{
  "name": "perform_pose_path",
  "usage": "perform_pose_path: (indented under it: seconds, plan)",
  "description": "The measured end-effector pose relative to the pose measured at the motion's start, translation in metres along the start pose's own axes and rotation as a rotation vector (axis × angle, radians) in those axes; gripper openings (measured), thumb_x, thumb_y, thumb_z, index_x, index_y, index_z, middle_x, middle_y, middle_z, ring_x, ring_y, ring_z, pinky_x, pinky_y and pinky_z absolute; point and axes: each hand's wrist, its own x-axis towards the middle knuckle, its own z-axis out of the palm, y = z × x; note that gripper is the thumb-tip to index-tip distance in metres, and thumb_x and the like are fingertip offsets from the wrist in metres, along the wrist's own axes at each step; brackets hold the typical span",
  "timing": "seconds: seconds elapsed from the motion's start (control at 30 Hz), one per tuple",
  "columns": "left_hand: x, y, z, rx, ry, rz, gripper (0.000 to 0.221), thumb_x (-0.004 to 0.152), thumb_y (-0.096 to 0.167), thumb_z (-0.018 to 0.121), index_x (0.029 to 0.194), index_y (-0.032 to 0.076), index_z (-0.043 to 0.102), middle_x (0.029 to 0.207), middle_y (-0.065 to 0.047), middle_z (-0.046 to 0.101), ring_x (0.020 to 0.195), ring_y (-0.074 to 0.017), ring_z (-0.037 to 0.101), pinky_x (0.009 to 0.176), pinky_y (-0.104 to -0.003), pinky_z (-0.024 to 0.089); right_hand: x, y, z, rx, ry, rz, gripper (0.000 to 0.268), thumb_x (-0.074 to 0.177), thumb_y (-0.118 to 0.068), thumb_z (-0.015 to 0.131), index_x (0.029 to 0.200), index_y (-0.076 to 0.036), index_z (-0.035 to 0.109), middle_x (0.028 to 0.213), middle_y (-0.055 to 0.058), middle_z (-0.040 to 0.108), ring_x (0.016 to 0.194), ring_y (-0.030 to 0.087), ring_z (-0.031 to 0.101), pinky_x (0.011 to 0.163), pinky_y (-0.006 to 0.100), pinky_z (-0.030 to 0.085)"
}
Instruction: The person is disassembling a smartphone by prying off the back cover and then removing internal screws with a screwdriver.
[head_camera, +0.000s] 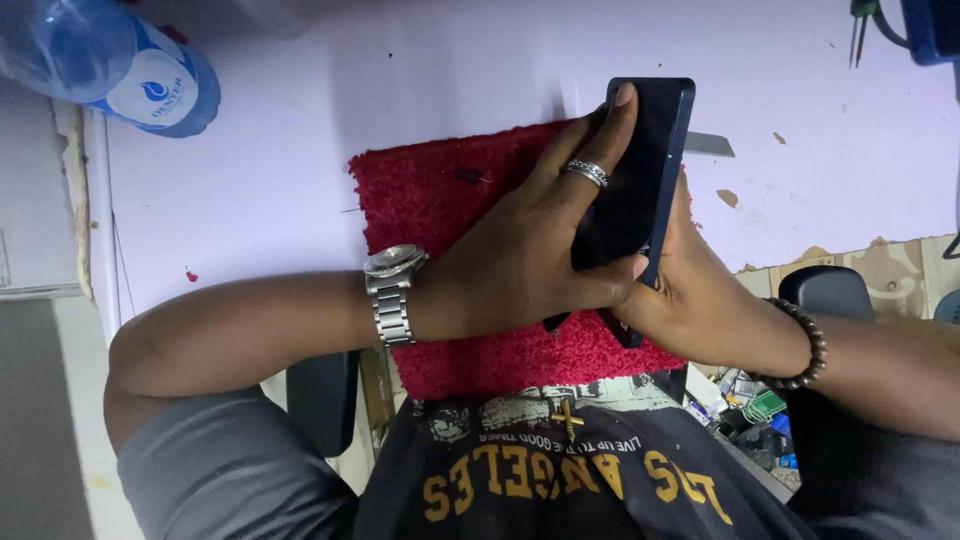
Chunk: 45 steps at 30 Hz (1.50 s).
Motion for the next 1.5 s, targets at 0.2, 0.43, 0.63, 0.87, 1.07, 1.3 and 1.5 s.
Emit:
perform_pose_path:
  seconds: [0.2,0.43,0.63,0.87,1.07,1.3,1.5]
  plan:
    - [0.001,0.001,0.003,-0.022,-0.068,-0.043,0.120,0.106,0.019,0.083,0.173,0.016,-0.017,0.187,-0.008,-0.017,0.183,-0.0468,-0.005,0.141,-0.061,0.040,-0.005,0.002,-0.003,-0.040,-0.028,-0.024,0.093,0.111,-0.024,0.056,0.169,-0.006,-0.015,0.183,0.018,-0.013,0.177,0.037,-0.001,0.149,0.054,0.017]
    - [-0.002,0.010,0.003,0.023,-0.061,0.006,0.113,0.105,0.004,0.073,0.170,0.007,-0.019,0.186,-0.018,-0.017,0.182,-0.0501,-0.006,0.137,-0.047,0.054,-0.010,0.004,0.000,-0.036,-0.037,-0.005,0.101,0.107,-0.037,0.059,0.168,-0.008,-0.017,0.182,0.022,-0.011,0.177,0.040,0.008,0.145,0.053,0.026]
    - [0.000,0.014,-0.002,0.003,-0.084,-0.009,0.118,0.106,0.009,0.078,0.168,0.009,-0.023,0.185,-0.020,-0.020,0.180,-0.0480,-0.009,0.128,-0.039,0.061,-0.012,0.008,-0.002,-0.079,-0.038,0.024,0.066,0.106,-0.018,0.056,0.160,-0.003,0.022,0.153,0.022,0.026,0.124,0.030,0.049,0.108,0.047,0.049]
    - [0.000,0.011,-0.002,0.021,-0.100,0.000,0.111,0.108,0.005,0.071,0.167,0.007,-0.023,0.185,-0.024,-0.020,0.182,-0.0533,-0.005,0.097,-0.025,0.070,-0.008,0.005,-0.005,-0.045,-0.053,-0.026,0.084,0.109,-0.032,0.055,0.167,-0.006,0.000,0.170,0.020,0.007,0.156,0.035,0.023,0.134,0.053,0.031]
    - [0.002,0.012,-0.004,0.017,-0.115,-0.008,0.117,0.106,0.008,0.077,0.165,0.007,-0.024,0.184,-0.028,-0.020,0.179,-0.0532,-0.007,0.097,-0.027,0.070,-0.008,0.004,-0.006,-0.042,-0.067,-0.021,0.094,0.110,-0.041,0.049,0.169,-0.008,-0.015,0.182,0.020,-0.012,0.176,0.039,0.000,0.146,0.057,0.019]
    - [0.001,0.016,-0.007,-0.016,-0.132,0.000,0.118,0.105,0.008,0.078,0.163,0.007,-0.026,0.181,-0.036,-0.023,0.176,-0.0503,0.028,0.086,-0.027,0.070,-0.018,0.022,-0.008,-0.023,-0.082,-0.003,0.071,0.105,-0.014,0.055,0.165,-0.004,0.019,0.170,0.019,0.011,0.150,0.034,0.039,0.125,0.050,0.039]
    - [0.000,0.012,-0.006,0.001,-0.132,0.010,0.116,0.108,0.006,0.076,0.165,0.008,-0.025,0.183,-0.031,-0.024,0.180,-0.0557,0.000,0.092,-0.028,0.067,-0.018,0.025,-0.008,0.026,-0.076,0.086,0.092,0.092,-0.001,0.052,0.169,-0.003,0.001,0.164,0.020,0.020,0.124,0.023,0.055,0.105,0.040,0.054]
